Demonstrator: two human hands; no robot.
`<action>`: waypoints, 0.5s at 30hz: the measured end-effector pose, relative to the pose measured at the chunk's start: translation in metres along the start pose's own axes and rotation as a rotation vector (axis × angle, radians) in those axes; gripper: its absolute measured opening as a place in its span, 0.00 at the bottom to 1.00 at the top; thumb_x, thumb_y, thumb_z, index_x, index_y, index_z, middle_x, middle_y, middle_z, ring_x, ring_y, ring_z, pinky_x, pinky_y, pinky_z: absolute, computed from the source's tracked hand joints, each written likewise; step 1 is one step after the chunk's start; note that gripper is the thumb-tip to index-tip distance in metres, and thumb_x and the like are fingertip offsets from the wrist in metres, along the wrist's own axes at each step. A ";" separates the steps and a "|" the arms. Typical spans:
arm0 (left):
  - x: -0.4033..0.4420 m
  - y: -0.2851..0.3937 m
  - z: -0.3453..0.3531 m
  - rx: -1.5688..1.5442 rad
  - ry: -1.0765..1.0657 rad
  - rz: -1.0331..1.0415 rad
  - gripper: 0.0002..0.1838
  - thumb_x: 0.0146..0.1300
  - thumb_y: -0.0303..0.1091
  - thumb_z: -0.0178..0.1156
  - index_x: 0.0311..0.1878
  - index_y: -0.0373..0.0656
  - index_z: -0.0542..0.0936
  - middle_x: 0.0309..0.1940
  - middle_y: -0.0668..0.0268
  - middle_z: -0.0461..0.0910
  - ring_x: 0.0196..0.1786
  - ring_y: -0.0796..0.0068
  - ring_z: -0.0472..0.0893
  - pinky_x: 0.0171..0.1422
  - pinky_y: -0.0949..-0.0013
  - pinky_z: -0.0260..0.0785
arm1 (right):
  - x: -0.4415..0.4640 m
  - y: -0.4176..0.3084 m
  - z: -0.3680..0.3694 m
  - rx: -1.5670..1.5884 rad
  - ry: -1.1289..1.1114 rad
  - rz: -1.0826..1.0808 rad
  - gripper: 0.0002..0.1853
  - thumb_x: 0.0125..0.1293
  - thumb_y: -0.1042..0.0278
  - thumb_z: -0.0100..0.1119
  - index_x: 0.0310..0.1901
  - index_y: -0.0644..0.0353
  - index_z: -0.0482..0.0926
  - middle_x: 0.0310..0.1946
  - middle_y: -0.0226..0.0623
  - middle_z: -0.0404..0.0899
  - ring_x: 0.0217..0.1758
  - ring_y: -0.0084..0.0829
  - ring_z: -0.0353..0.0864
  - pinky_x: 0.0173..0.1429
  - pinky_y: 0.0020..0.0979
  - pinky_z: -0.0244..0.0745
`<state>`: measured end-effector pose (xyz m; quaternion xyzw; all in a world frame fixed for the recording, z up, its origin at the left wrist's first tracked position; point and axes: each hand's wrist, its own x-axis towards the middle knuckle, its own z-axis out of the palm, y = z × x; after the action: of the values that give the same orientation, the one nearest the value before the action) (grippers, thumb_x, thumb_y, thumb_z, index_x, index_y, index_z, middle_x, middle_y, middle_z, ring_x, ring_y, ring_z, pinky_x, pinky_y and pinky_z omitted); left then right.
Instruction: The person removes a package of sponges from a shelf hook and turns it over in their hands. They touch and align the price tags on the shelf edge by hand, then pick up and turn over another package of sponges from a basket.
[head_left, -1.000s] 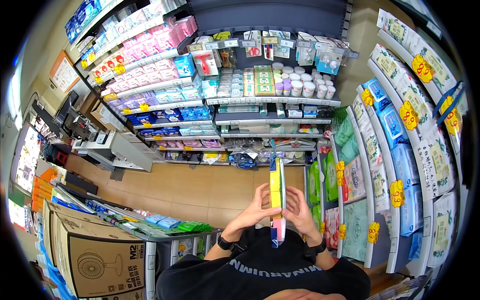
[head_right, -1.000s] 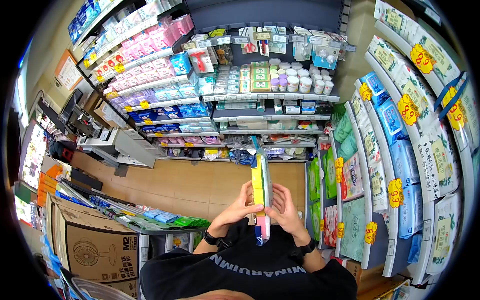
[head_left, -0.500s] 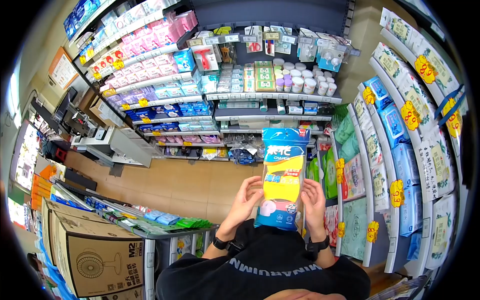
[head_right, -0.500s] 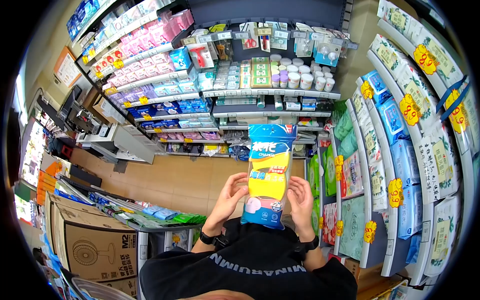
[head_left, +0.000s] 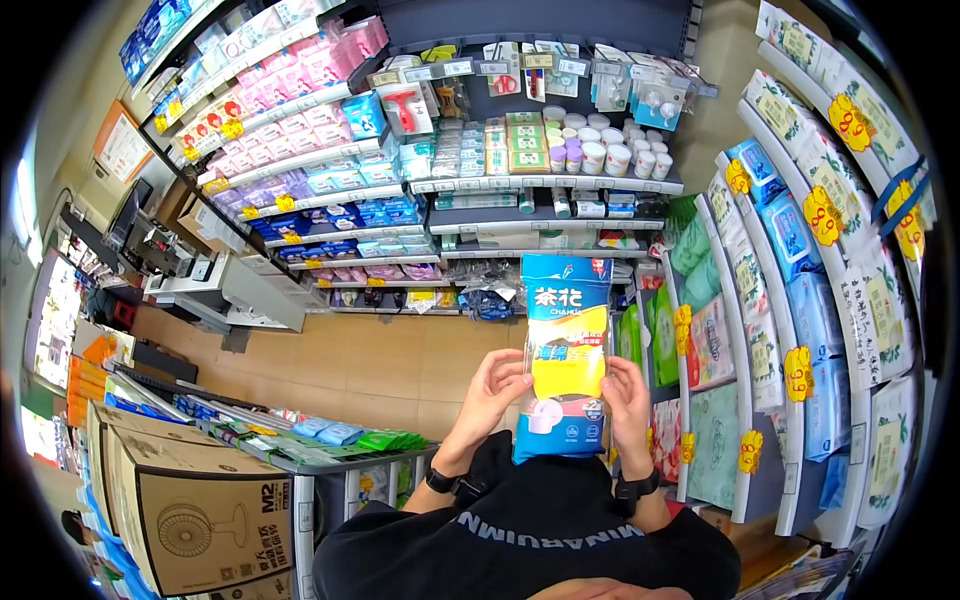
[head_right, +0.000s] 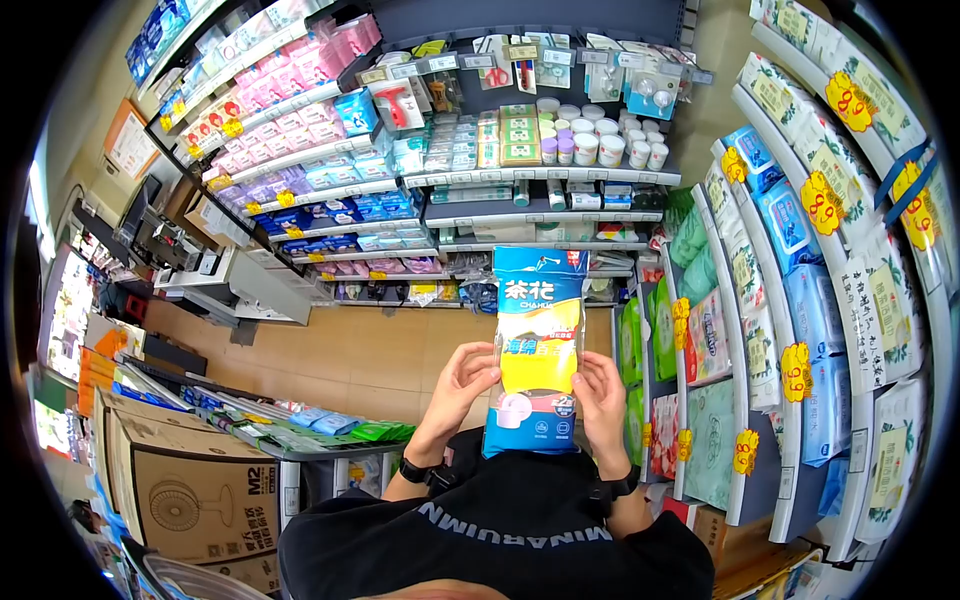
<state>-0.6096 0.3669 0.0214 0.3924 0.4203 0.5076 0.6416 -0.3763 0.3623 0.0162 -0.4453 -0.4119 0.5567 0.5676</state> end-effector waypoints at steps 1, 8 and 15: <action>0.000 -0.001 -0.001 -0.042 -0.001 -0.035 0.24 0.69 0.27 0.65 0.67 0.37 0.71 0.56 0.61 0.79 0.58 0.76 0.79 0.65 0.71 0.72 | -0.001 -0.001 0.001 0.012 -0.001 -0.006 0.21 0.71 0.75 0.61 0.62 0.69 0.70 0.57 0.46 0.77 0.62 0.32 0.78 0.68 0.31 0.71; -0.004 -0.001 0.002 0.060 -0.046 -0.045 0.23 0.70 0.26 0.64 0.66 0.37 0.71 0.51 0.64 0.80 0.55 0.78 0.80 0.62 0.74 0.72 | -0.019 0.002 0.000 0.023 0.028 -0.022 0.21 0.70 0.75 0.61 0.62 0.70 0.70 0.56 0.45 0.77 0.60 0.31 0.79 0.66 0.31 0.73; -0.004 0.000 0.028 0.063 -0.172 -0.063 0.24 0.68 0.26 0.67 0.65 0.36 0.71 0.49 0.66 0.79 0.53 0.81 0.80 0.60 0.76 0.74 | -0.044 -0.005 -0.025 0.045 0.121 -0.105 0.21 0.69 0.76 0.62 0.61 0.69 0.70 0.56 0.44 0.77 0.59 0.31 0.79 0.65 0.30 0.74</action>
<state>-0.5835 0.3612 0.0311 0.4412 0.3917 0.4380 0.6783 -0.3530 0.3171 0.0160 -0.4431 -0.3868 0.5073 0.6298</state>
